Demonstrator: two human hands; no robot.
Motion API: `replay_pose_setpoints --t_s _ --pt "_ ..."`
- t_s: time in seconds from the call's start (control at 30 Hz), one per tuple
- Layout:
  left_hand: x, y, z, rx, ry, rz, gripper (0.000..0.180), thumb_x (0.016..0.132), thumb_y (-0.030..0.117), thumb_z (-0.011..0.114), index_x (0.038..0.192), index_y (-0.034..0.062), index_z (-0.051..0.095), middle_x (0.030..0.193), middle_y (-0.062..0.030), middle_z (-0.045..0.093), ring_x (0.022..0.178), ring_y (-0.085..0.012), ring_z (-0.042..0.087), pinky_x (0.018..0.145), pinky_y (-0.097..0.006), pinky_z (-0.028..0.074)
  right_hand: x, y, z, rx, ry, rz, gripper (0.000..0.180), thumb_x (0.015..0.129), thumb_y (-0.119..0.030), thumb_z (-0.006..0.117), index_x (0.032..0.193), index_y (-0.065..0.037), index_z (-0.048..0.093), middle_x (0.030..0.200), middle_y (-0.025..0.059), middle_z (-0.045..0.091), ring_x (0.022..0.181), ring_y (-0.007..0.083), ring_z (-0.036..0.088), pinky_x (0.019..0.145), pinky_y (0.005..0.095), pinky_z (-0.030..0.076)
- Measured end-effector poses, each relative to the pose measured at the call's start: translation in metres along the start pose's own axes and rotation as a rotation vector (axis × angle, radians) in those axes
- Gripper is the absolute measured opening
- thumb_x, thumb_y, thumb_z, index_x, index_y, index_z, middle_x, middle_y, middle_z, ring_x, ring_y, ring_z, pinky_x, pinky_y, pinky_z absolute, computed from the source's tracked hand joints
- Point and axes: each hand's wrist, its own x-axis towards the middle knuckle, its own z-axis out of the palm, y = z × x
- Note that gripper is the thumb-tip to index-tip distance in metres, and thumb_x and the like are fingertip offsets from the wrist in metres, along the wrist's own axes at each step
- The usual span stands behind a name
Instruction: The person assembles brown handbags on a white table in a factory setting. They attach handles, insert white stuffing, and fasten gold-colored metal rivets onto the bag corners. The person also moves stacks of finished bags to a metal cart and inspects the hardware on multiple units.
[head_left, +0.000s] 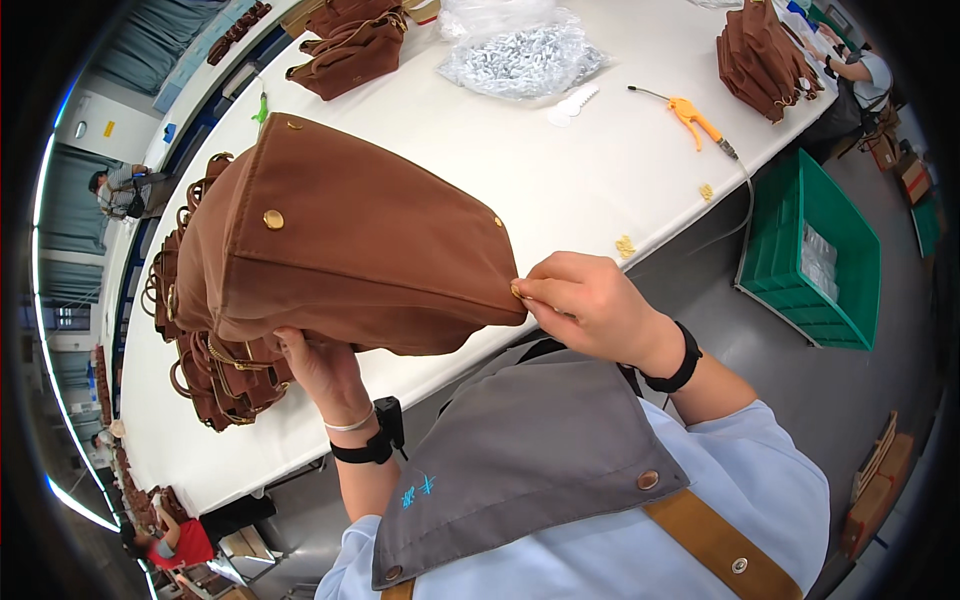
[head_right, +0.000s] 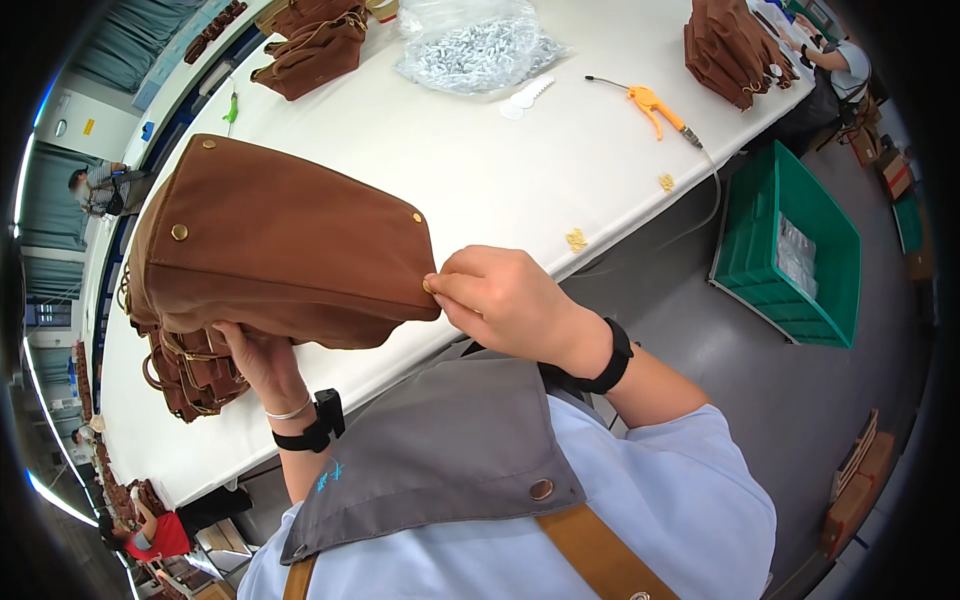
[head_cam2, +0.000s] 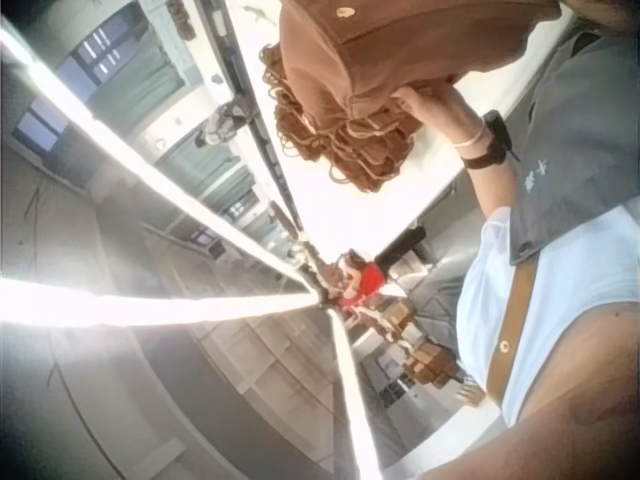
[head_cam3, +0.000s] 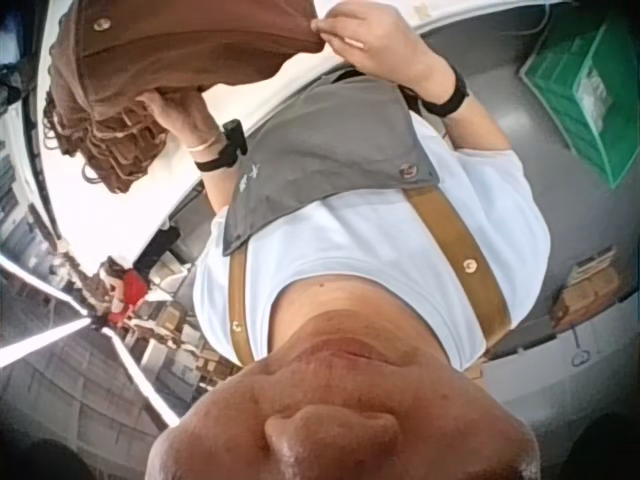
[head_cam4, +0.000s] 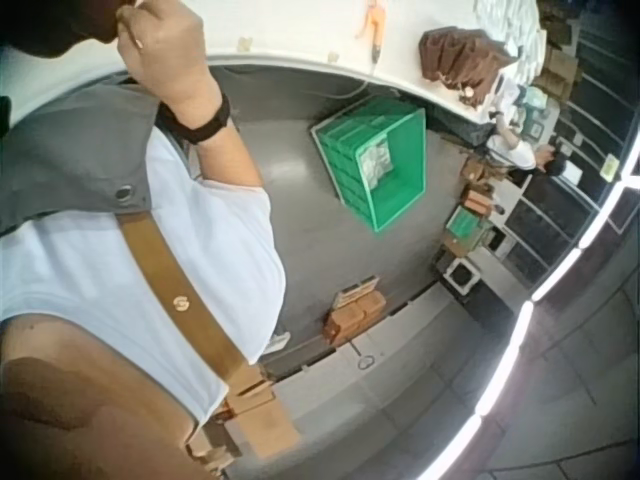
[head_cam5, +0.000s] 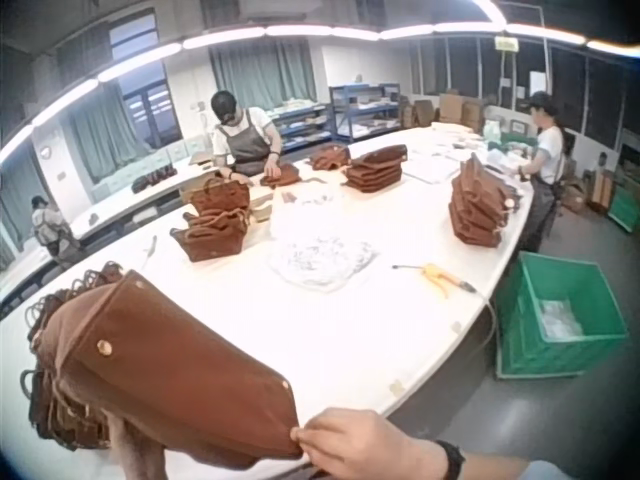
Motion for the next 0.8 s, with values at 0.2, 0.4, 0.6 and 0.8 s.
replay_pose_setpoints --t_s 0.2,0.4,0.6,0.8 --pt "0.0 0.005 -0.002 0.008 -0.074 0.009 0.049 0.085 0.024 0.071 0.127 0.0137 0.05 0.128 0.0027 0.055 0.12 -0.017 0.05 0.108 -0.039 0.037 0.003 -0.002 -0.001 -0.058 -0.059 0.003 0.012 0.077 -0.001 0.065 0.088 0.004 0.066 0.074 0.0116 0.062 0.067 0.0262 0.062 0.057 0.034 0.052" --pt "0.005 0.005 0.002 0.038 -0.102 0.01 0.048 0.085 0.024 0.071 0.127 0.0136 0.05 0.127 0.0023 0.056 0.12 -0.017 0.05 0.107 -0.04 0.038 0.002 -0.002 0.002 -0.249 -0.09 0.007 0.014 0.077 0.002 0.065 0.091 0.004 0.066 0.074 0.0122 0.063 0.065 0.0259 0.062 0.056 0.0322 0.052" --pt "0.019 -0.001 0.004 0.005 -0.053 -0.061 0.058 0.085 0.037 0.069 0.132 0.0126 0.047 0.134 0.0005 0.05 0.125 -0.0189 0.045 0.106 -0.041 0.037 -0.002 0.021 -0.004 0.928 0.022 0.67 0.015 0.088 -0.008 0.062 0.095 0.005 0.067 0.083 0.0118 0.07 0.07 0.0148 0.067 0.064 0.0261 0.055" --pt "0.036 -0.014 -0.008 0.031 0.034 -0.111 0.06 0.084 0.038 0.069 0.132 0.0105 0.046 0.134 -0.0005 0.049 0.125 -0.0199 0.044 0.105 -0.04 0.039 -0.041 0.093 0.0 0.548 0.098 0.903 0.016 0.088 -0.013 0.063 0.092 0.001 0.069 0.083 0.0119 0.07 0.067 0.0157 0.067 0.061 0.0275 0.053"
